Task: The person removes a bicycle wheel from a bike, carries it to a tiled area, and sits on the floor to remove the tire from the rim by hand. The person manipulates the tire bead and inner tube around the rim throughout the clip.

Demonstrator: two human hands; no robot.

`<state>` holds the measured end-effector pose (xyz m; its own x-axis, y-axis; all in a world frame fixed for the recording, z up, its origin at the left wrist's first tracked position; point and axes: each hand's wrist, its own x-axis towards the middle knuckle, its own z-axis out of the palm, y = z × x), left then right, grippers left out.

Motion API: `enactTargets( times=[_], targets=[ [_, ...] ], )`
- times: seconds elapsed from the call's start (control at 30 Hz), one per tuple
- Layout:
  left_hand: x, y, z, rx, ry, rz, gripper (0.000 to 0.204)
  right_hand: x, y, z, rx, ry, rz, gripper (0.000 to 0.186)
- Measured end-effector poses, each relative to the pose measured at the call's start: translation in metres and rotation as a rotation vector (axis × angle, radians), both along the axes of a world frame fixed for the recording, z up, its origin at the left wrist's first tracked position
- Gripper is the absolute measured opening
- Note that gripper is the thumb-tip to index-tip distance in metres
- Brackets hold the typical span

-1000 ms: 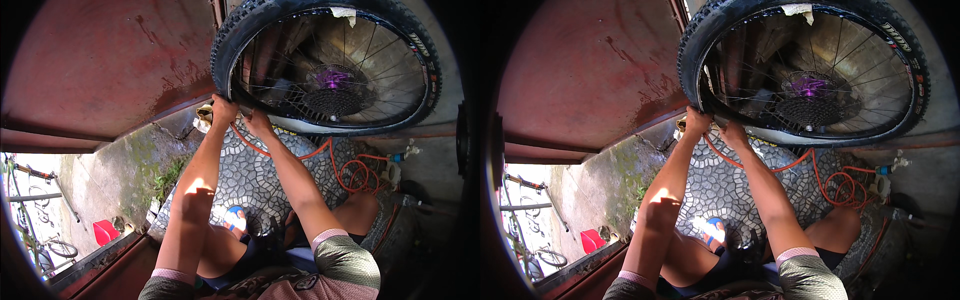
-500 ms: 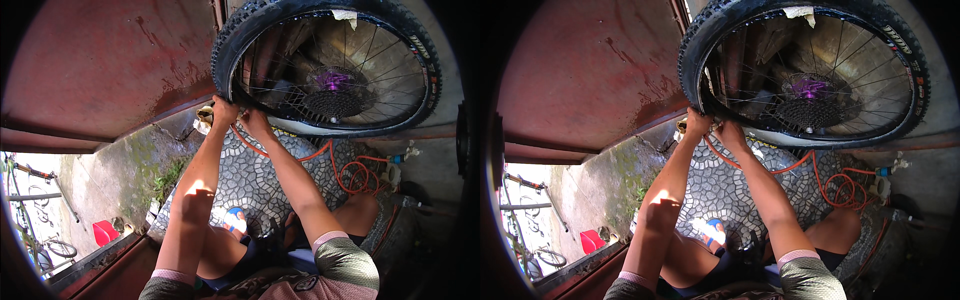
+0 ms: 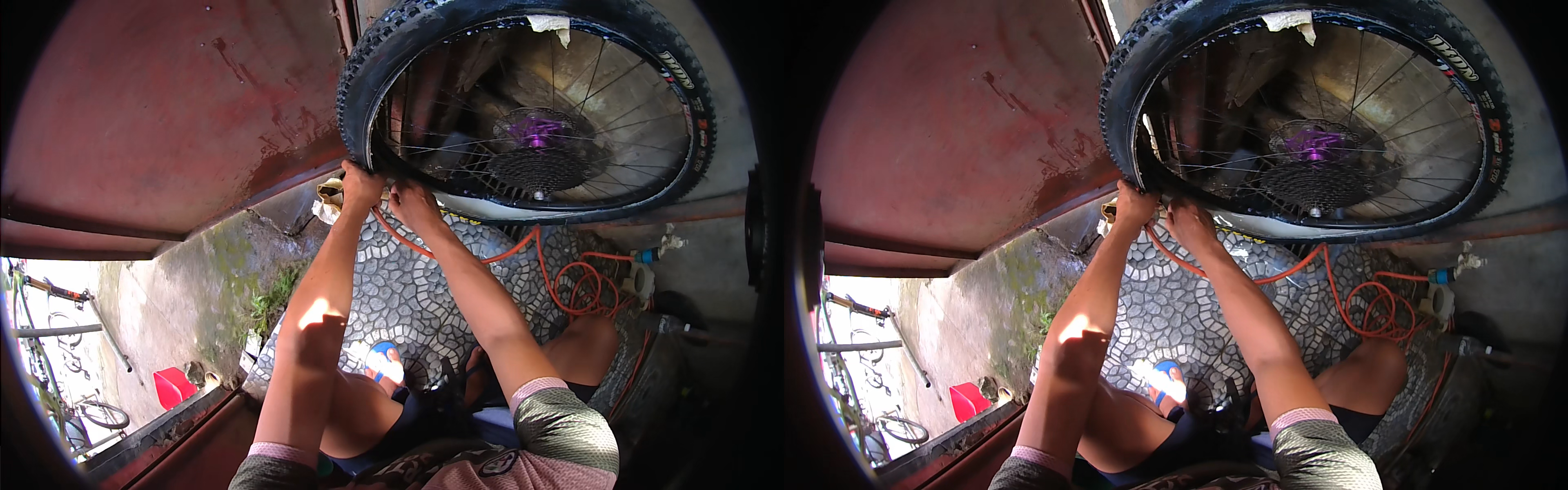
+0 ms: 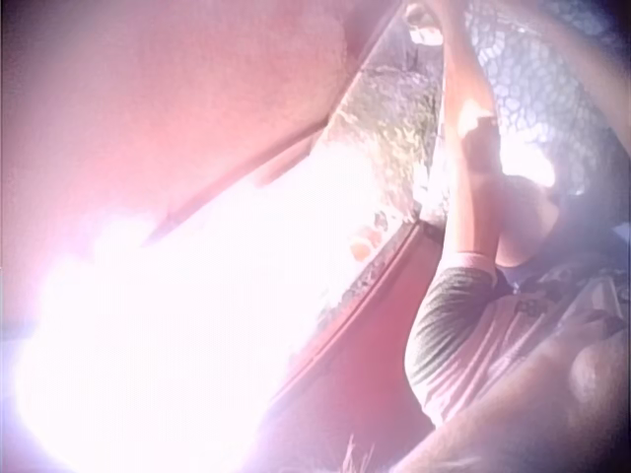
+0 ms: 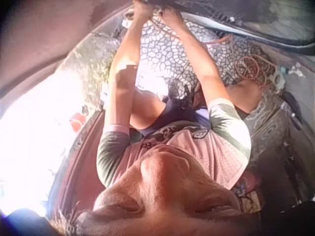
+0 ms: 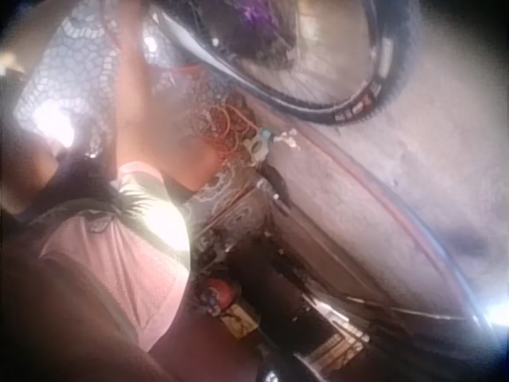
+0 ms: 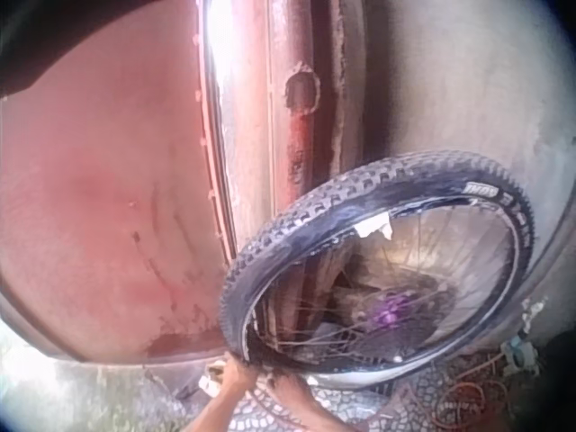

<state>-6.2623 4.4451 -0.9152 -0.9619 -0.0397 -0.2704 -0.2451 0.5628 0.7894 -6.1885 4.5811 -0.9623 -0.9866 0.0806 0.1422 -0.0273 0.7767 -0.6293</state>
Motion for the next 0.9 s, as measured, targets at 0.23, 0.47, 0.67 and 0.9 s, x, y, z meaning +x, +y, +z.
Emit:
enactTargets(
  times=[0.23, 0.47, 0.67, 0.9],
  targets=[
    [0.003, 0.005, 0.012, 0.092, -0.051, -0.036, 0.071, 0.006, 0.020, -0.019, -0.178, -0.403, -0.321, 0.030],
    [0.006, 0.010, 0.013, -0.006, -0.022, -0.002, 0.069, 0.013, 0.015, -0.016, -0.137, -0.005, -0.044, 0.025],
    [0.007, 0.002, 0.024, 0.086, -0.107, 0.033, 0.065, 0.000, -0.006, -0.004, -0.051, -0.169, -0.157, 0.025],
    [0.006, 0.027, 0.006, 0.170, -0.070, -0.052, 0.063, -0.019, 0.031, -0.044, -0.443, -0.458, -0.526, 0.042]
  ],
)
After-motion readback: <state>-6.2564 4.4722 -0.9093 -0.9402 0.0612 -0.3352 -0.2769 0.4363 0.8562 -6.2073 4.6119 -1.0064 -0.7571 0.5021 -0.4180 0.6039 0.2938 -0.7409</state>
